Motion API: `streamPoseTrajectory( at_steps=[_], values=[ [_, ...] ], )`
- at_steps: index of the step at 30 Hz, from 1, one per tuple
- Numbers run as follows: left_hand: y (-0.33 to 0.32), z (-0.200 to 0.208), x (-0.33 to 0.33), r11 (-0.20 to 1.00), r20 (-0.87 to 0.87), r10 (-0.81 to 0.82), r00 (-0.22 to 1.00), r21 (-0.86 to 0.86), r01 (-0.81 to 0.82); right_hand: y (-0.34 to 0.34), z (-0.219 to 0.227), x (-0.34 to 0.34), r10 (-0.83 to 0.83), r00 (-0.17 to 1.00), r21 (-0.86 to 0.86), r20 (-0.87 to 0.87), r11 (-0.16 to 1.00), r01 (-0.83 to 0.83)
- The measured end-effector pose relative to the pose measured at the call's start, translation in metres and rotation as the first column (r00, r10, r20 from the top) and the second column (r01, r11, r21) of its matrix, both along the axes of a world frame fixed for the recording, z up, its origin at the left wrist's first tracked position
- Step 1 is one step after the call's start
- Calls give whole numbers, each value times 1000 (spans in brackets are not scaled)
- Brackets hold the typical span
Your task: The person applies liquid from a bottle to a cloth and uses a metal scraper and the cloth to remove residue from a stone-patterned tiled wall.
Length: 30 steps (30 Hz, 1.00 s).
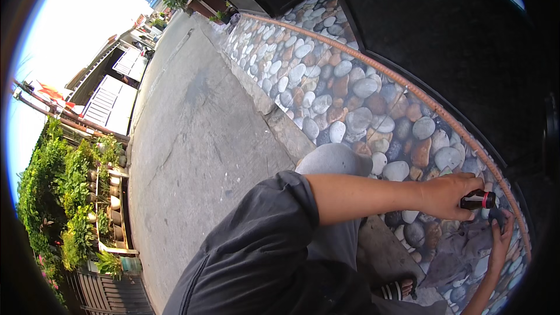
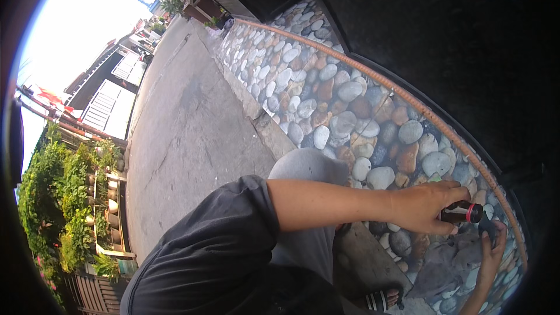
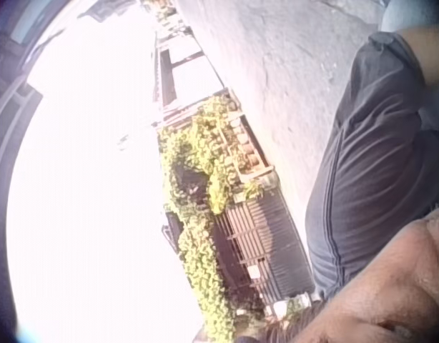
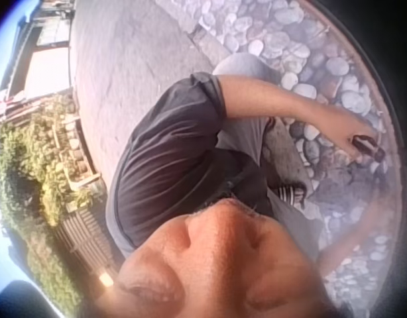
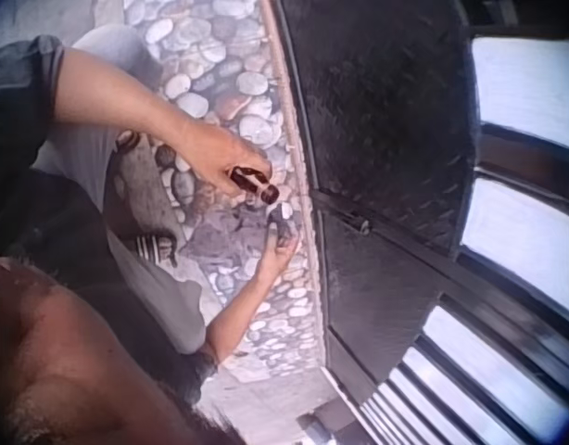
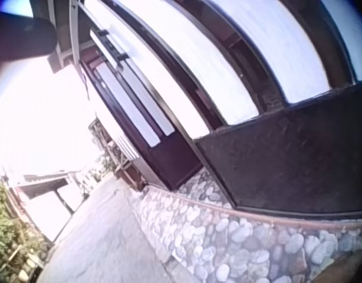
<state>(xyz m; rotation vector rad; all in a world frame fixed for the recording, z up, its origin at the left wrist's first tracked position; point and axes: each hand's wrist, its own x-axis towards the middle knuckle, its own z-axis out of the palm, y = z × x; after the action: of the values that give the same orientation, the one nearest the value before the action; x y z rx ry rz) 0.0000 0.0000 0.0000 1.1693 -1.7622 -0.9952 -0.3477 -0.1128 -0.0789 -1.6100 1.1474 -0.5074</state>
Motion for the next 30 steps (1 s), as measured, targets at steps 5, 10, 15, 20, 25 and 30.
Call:
streamPoseTrajectory(
  at_steps=[5, 10, 15, 20, 25, 30],
  values=[
    [3, 5, -11, 999, 38, -24, 999, 33, 23, 18, 31, 23, -119, 987, 57, 106, 992, 113],
    [13, 7, -12, 998, 56, -17, 998, 64, 14, 37, 49, 58, -105, 980, 92, 168, 992, 90],
    [-1, 10, -5, 991, 193, -13, 981, 132, -12, 41, 73, 99, -197, 873, 284, 446, 956, 71],
    [-7, 10, -22, 976, 307, -73, 949, 218, 4, 35, 71, 83, -204, 907, 319, 368, 944, 83],
    [-2, 2, -26, 985, 374, -52, 926, 170, -13, 42, 67, 77, -168, 934, 320, 317, 945, 61],
    [-3, -2, -31, 994, 449, -38, 893, 110, -13, 47, 58, 80, -167, 953, 255, 254, 962, 100]
  ],
)
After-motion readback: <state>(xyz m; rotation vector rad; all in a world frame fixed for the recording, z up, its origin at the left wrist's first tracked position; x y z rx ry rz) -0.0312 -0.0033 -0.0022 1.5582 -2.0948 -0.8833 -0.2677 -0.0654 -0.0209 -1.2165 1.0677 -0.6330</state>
